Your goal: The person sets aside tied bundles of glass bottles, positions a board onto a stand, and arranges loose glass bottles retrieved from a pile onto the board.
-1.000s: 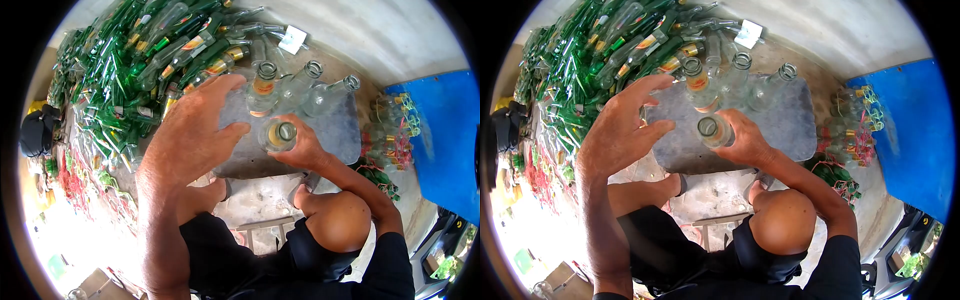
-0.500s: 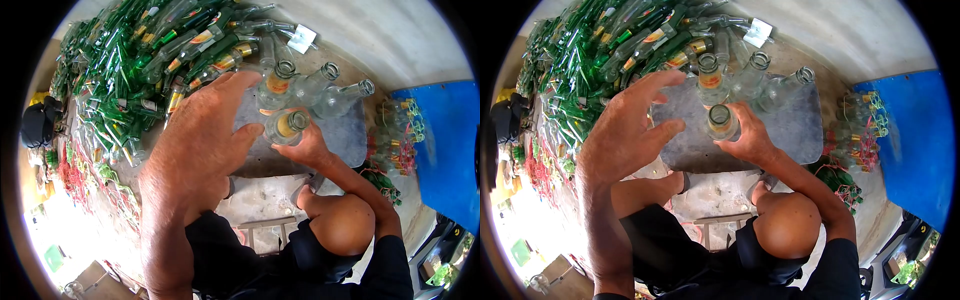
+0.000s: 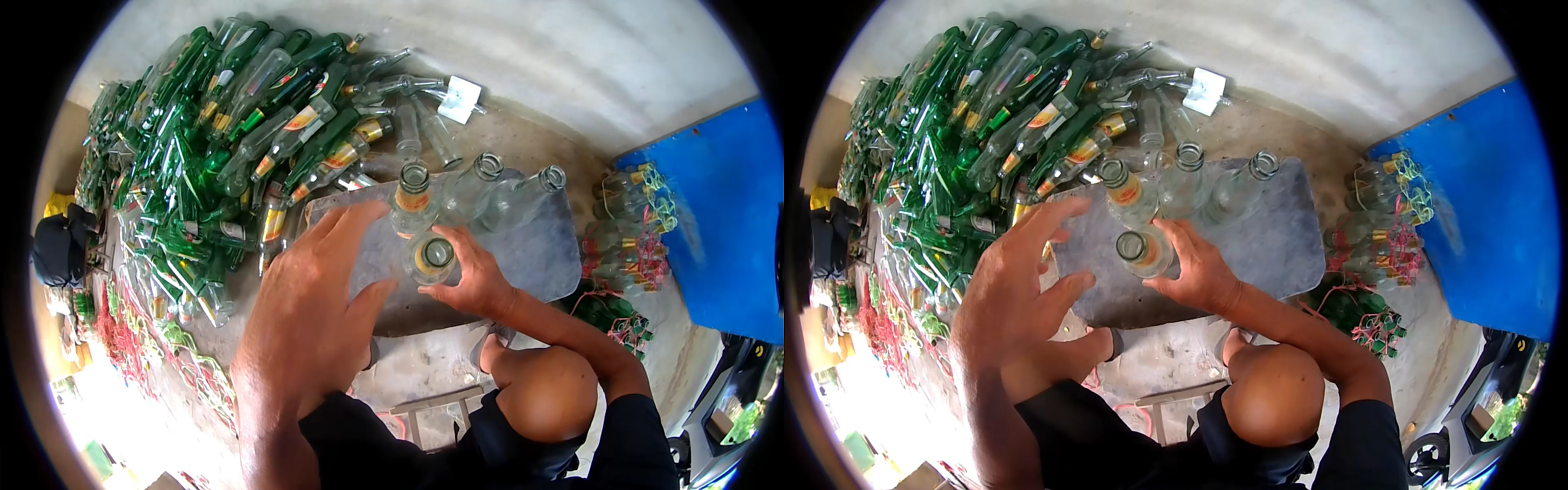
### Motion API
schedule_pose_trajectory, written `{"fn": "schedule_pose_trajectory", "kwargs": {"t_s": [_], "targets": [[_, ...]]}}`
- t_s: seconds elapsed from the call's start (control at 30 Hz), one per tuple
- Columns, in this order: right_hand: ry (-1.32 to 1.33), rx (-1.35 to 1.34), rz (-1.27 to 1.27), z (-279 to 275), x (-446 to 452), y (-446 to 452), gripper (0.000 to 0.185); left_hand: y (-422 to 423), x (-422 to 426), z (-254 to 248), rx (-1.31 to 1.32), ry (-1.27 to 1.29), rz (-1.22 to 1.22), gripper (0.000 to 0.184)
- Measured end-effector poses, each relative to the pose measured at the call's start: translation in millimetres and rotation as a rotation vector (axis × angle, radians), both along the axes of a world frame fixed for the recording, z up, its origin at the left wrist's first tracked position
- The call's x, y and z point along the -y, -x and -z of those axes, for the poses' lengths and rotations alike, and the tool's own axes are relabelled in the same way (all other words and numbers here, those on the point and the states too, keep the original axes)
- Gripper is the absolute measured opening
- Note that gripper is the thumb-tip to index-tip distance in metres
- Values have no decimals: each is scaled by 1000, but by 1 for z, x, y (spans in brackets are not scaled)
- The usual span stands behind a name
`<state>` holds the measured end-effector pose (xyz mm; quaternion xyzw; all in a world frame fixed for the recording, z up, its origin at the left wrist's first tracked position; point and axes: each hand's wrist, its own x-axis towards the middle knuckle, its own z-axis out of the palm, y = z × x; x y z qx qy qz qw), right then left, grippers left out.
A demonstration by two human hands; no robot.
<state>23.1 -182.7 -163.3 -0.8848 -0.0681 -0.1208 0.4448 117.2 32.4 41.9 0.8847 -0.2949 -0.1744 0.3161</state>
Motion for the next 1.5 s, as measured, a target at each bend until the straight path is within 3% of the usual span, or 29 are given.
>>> {"fn": "schedule_pose_trajectory", "kwargs": {"t_s": [0.13,0.23,0.4,0.47,0.6,0.73,0.83,1.0,1.07,1.27,1.37,1.5], "targets": [[1,-125,-25,-5,7,9,94,7,4,-8,25,-16,-5,58],[80,-14,-73,3,23,22,80,4,5,-6,-6,-7,20,60],[218,-98,-255,-20,70,55,28,3,7,-7,-49,-27,27,62],[252,-142,-252,-30,91,62,16,-1,7,-7,-46,-43,46,62],[275,-254,-7,-42,143,54,21,-9,12,-7,-54,-58,57,63],[347,-100,257,-18,201,6,22,-18,17,-2,-49,-58,53,65],[131,-321,348,-3,227,-45,22,-25,20,2,-64,-83,49,66],[128,-373,249,53,251,-136,27,-35,36,4,-102,-242,-53,77],[171,-334,223,88,262,-167,34,-44,36,11,-93,-244,-42,76],[367,-623,278,164,292,-248,73,-74,34,24,-61,-198,95,69],[386,-707,271,184,298,-275,85,-87,38,29,-68,-198,127,67],[407,-695,289,203,304,-295,83,-91,47,25,-23,-281,50,56]]}}
